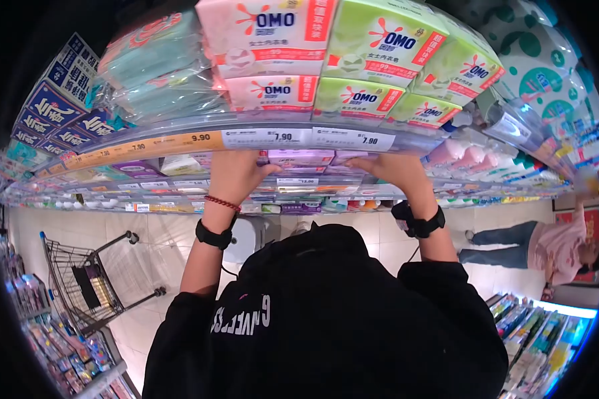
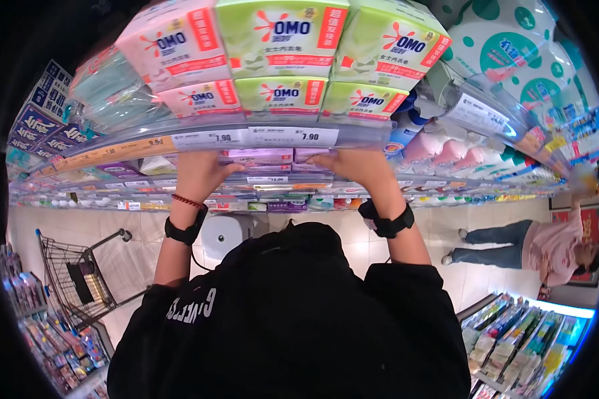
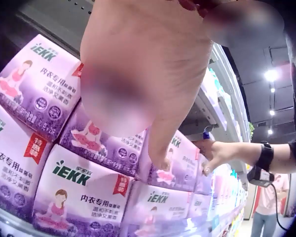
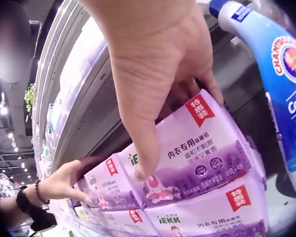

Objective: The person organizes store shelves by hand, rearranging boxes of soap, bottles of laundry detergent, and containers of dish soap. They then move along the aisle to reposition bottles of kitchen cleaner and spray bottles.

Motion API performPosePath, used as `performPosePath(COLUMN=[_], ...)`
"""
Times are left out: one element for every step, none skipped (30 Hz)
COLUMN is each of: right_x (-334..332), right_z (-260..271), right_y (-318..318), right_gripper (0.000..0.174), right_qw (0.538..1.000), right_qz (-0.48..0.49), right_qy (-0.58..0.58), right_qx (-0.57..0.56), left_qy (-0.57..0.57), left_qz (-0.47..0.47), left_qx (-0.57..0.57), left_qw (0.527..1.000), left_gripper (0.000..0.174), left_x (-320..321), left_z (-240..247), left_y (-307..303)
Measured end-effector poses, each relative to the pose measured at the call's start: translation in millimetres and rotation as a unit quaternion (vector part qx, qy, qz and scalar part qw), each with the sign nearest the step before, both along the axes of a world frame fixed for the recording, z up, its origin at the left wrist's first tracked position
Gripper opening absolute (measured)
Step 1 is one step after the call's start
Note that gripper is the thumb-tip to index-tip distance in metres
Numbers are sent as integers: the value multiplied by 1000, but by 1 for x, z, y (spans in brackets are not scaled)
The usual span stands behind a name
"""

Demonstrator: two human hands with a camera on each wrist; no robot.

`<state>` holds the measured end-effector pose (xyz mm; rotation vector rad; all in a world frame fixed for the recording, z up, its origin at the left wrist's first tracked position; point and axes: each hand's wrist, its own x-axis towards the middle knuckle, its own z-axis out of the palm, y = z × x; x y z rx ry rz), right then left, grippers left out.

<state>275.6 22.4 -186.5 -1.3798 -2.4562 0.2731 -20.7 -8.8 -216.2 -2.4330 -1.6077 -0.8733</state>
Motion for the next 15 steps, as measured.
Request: performPosePath(right_x=[3,2,0,-1,-1,-1,-1,-3,-4,-6,-7,-8,-9,-9,-9], right_z=[-6,-7,-6,-5,-6,-7,-8,-9,-10,-10,-10,-10,-10,-12,-15], right_y=[1,0,-1,-1,0,0,-1,-3,-4,-5,-5,-5,-5,-5,-3], right_gripper=[54,54,53,52,55,57,60,58,57,55,54,54,53,52,52], right_qw=[1000,1000,999,997,998,998,999,999,999,999,999,999,999,999,1000], right_qz=[3,-9,-21,-33,-25,-19,-14,-19,-24,-31,-33,-35,-37,-32,-26], right_qy=[-6,-14,-22,-30,-24,-18,-12,-5,1,8,9,10,11,8,4], right_qx=[15,-12,-37,-62,-56,-51,-45,-35,-24,-13,-16,-18,-20,-14,-7], left_qy=[-4,-8,-8,-14,-19,-25,-13,0,12,12,12,12,31,28,25], left_qz=[3,6,14,20,26,31,33,34,34,38,41,44,59,52,46], left_qx=[-27,-54,-42,-51,-59,-68,-61,-53,-45,-48,-50,-52,-85,-77,-68], left_qw=[1000,998,999,998,998,997,998,998,998,998,998,998,994,995,996], left_gripper=[43,43,39,37,36,34,34,33,32,32,33,33,34,35,36], left_x=[0,1,4,4,5,5,5,4,4,4,5,5,3,3,4], left_z=[3,4,4,2,-1,-4,-4,-4,-4,-4,-5,-7,-8,-9,-8], left_y=[-2,-4,-4,-5,-5,-6,-6,-7,-6,-6,-5,-5,-5,-4,-3])
